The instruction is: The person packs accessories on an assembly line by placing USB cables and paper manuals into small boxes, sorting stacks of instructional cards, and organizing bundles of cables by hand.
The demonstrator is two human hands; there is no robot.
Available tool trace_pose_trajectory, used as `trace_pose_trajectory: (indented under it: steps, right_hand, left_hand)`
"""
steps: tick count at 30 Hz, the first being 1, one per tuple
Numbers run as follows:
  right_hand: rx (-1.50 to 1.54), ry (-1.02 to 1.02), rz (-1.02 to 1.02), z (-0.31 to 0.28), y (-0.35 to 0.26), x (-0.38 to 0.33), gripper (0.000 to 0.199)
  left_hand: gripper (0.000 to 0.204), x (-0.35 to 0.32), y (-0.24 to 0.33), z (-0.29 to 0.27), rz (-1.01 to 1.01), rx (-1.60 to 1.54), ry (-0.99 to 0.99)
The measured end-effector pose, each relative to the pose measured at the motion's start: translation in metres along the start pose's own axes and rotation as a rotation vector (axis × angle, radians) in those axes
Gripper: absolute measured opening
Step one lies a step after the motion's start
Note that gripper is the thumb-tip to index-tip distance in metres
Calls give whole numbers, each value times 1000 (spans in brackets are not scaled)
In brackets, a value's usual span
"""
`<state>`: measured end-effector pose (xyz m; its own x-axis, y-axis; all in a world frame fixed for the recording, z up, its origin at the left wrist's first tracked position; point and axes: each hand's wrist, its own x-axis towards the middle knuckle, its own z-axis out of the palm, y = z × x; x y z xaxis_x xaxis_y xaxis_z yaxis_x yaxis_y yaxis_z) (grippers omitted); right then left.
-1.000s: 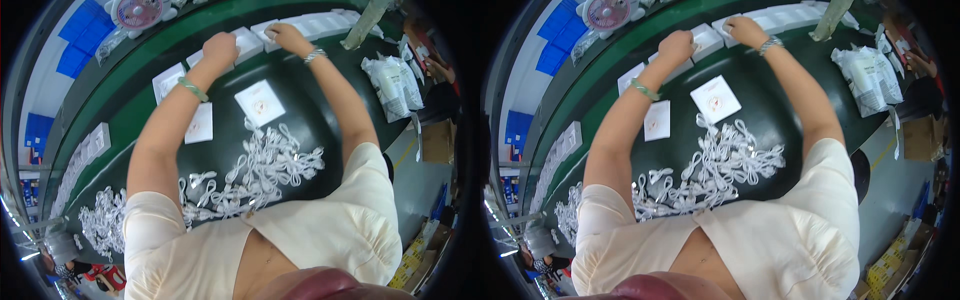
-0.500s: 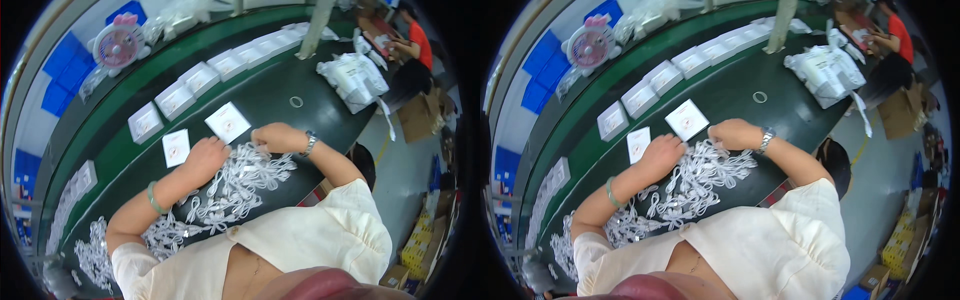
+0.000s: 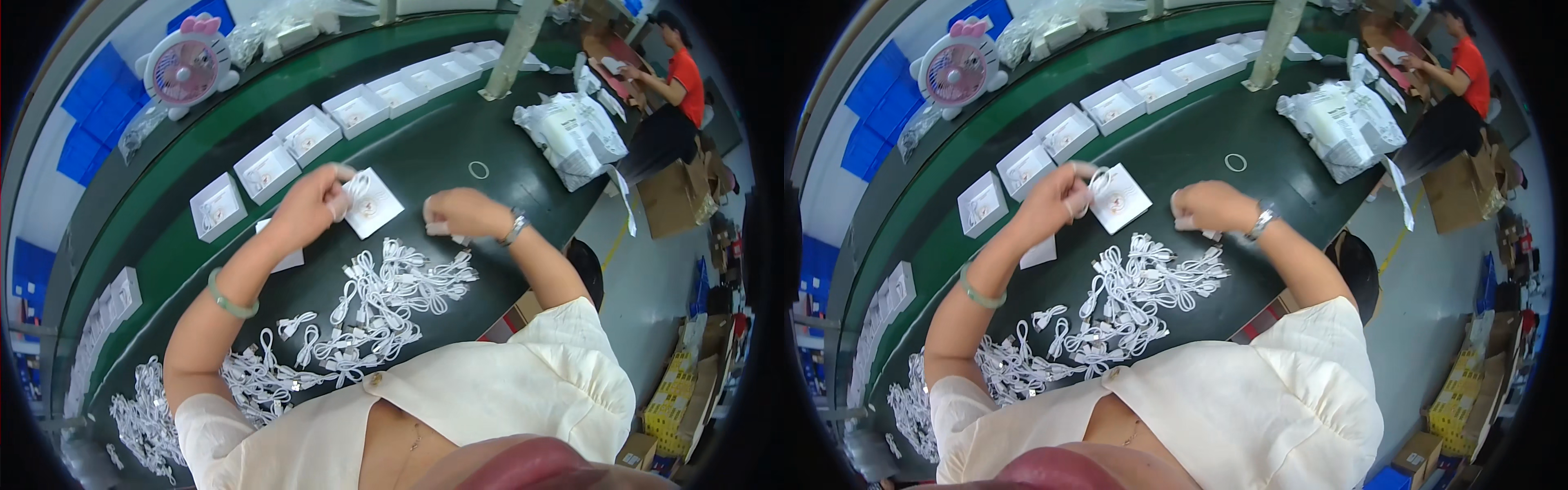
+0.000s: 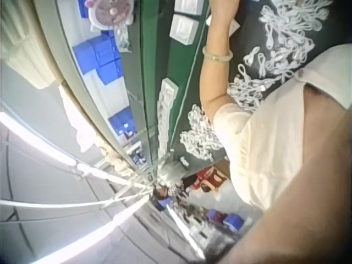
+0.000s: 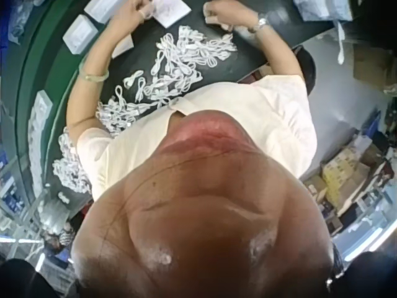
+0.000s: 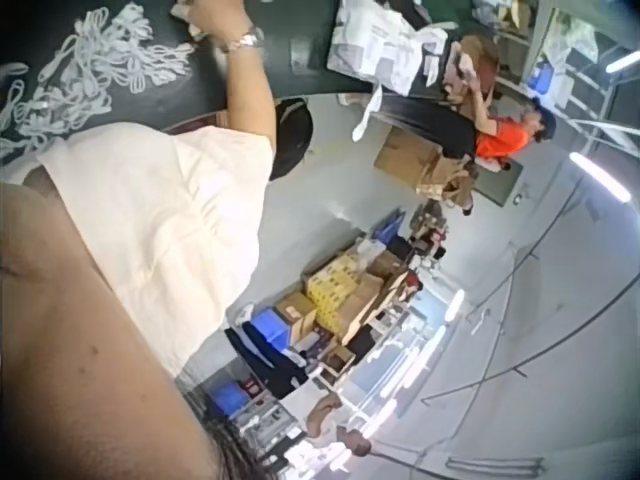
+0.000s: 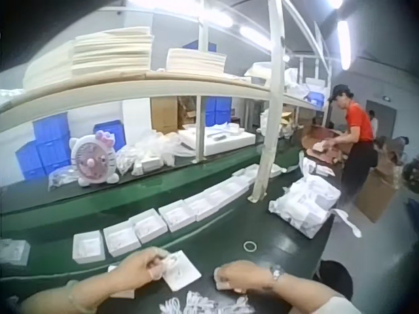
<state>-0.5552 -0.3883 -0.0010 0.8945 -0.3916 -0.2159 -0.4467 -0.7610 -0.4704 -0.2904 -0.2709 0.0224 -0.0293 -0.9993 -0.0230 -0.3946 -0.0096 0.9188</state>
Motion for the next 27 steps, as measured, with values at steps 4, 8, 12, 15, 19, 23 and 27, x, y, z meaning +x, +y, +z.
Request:
trace_pose_trajectory:
  steps: [4, 8, 12, 15, 19, 23, 27]
  right_hand:
    - [431, 252, -23, -29, 43, 27, 12]
    - [649, 433, 119, -72, 66, 79, 16]
    - [524, 638, 171, -93, 99, 150, 18]
    - [267, 731, 164, -103, 123, 200, 18]
    - [-156, 935, 153, -118, 154, 228, 18]
    - [-186, 817, 307, -122, 179, 235, 18]
    - [-168, 684, 241, -107, 193, 242, 25]
  left_hand:
    - [32, 39, -13, -13, 15, 168, 166]
    - [30, 85, -32, -22, 36, 302, 194]
    - [25, 131, -45, -29, 90, 499, 249]
    - [26, 161, -52, -31, 80, 631, 340]
    - [26, 194, -55, -32, 98, 568, 472]
    - [29, 221, -49, -19, 85, 599, 512]
    - [30, 238, -37, 12, 13, 767, 459]
